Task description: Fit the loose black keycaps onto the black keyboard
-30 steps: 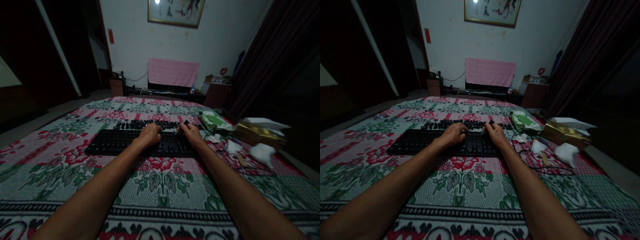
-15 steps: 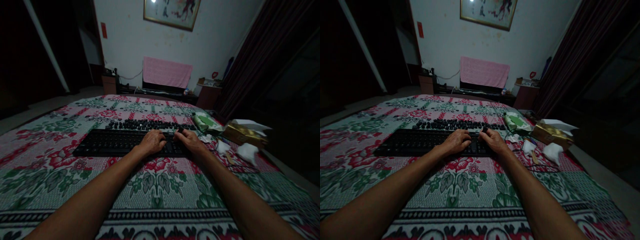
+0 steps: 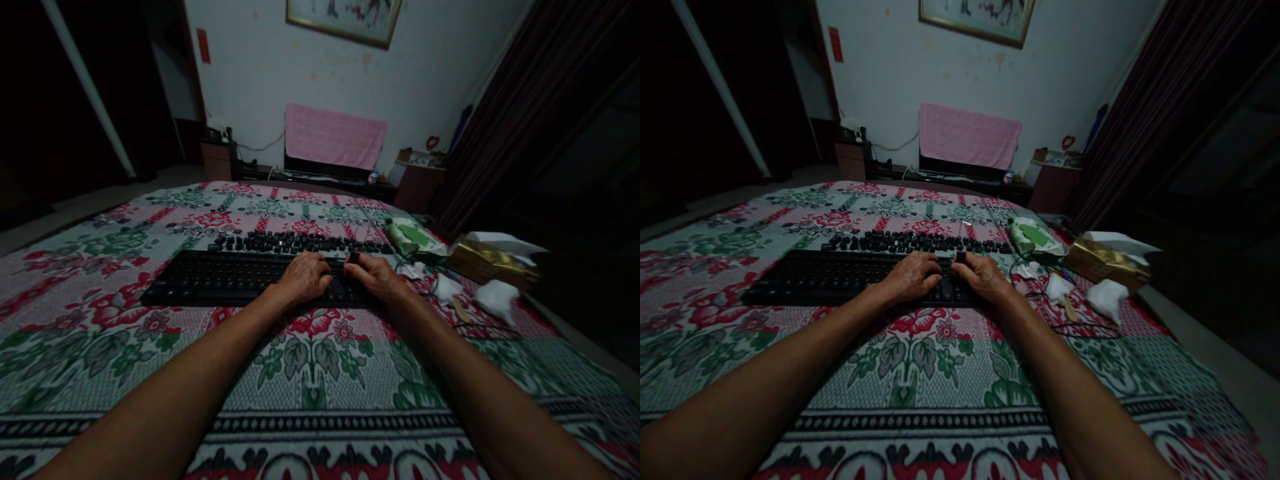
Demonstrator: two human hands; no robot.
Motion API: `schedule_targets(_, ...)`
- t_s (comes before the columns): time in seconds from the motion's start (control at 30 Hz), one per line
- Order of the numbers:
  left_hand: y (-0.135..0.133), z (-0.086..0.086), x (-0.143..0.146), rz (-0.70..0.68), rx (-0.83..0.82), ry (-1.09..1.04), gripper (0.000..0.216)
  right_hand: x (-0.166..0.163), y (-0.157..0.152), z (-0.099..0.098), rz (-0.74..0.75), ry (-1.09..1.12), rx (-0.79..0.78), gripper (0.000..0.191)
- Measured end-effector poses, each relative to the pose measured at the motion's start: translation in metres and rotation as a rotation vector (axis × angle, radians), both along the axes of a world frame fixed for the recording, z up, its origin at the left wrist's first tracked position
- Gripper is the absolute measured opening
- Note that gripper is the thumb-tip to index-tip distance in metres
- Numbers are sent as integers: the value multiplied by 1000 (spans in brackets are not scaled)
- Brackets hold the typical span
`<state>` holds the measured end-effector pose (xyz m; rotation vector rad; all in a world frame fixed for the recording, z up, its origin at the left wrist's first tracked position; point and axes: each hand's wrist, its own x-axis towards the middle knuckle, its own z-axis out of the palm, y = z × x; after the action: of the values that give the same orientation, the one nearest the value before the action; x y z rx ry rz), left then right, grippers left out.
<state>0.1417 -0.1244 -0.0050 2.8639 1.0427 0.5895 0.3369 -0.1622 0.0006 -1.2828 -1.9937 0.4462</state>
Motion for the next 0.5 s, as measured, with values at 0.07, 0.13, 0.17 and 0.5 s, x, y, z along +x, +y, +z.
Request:
schedule_targets(0.07, 0, -1, 0, -3, 3, -4, 29, 0, 0, 1, 8, -58, 23, 24)
schedule_targets(0.13, 1, -2, 0, -10, 4, -1, 29, 0, 0, 0, 17, -100, 38, 23)
schedule_targets(0.17, 1, -3, 0, -13, 5, -1, 29, 0, 1, -1, 12, -99, 38, 22)
schedule_targets(0.5, 3, -2, 1, -18, -7, -6, 29, 1, 2, -11, -214, 441, -48, 31)
